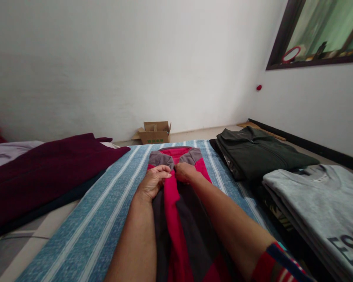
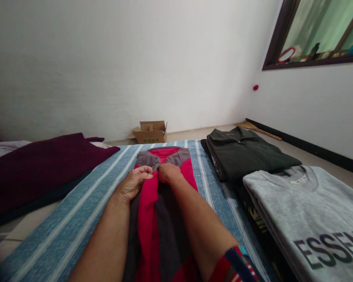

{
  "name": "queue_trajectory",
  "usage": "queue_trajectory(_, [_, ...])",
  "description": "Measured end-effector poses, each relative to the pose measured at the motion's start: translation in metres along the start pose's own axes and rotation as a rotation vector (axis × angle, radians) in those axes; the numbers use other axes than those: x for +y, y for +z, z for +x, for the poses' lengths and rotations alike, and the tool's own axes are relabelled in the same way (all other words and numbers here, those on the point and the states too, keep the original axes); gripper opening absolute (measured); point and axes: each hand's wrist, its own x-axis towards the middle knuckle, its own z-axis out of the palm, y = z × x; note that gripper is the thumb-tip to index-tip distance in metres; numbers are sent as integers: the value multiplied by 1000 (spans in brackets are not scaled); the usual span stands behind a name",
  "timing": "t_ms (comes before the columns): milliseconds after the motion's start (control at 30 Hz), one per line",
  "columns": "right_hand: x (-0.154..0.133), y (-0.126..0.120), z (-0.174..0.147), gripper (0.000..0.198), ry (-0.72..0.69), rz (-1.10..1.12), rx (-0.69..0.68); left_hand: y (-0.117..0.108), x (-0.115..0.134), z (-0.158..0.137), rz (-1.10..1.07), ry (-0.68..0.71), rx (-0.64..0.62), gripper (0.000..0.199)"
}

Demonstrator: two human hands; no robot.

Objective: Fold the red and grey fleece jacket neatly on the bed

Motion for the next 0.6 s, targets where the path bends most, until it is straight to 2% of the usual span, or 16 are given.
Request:
queue_trajectory(167, [7, 6, -18, 34, 101, 49, 190, 2, 1, -1, -12, 9, -10, 24])
queue_trajectory(233, [15, 11, -23, 33, 140, 183, 287, 3, 2, -1, -14, 4, -1, 25])
queue_trajectory(333, [29, 22, -27, 20, 115, 537, 408, 4, 4, -3, -21, 1, 26, 26])
queue_trajectory(433, [40, 33, -26, 13, 47, 805, 417, 4, 7, -5, -29, 10, 54, 27])
queue_trajectory(600, [50, 42, -24, 12, -26, 1001, 357, 0, 10, -7, -47, 29, 84, 27])
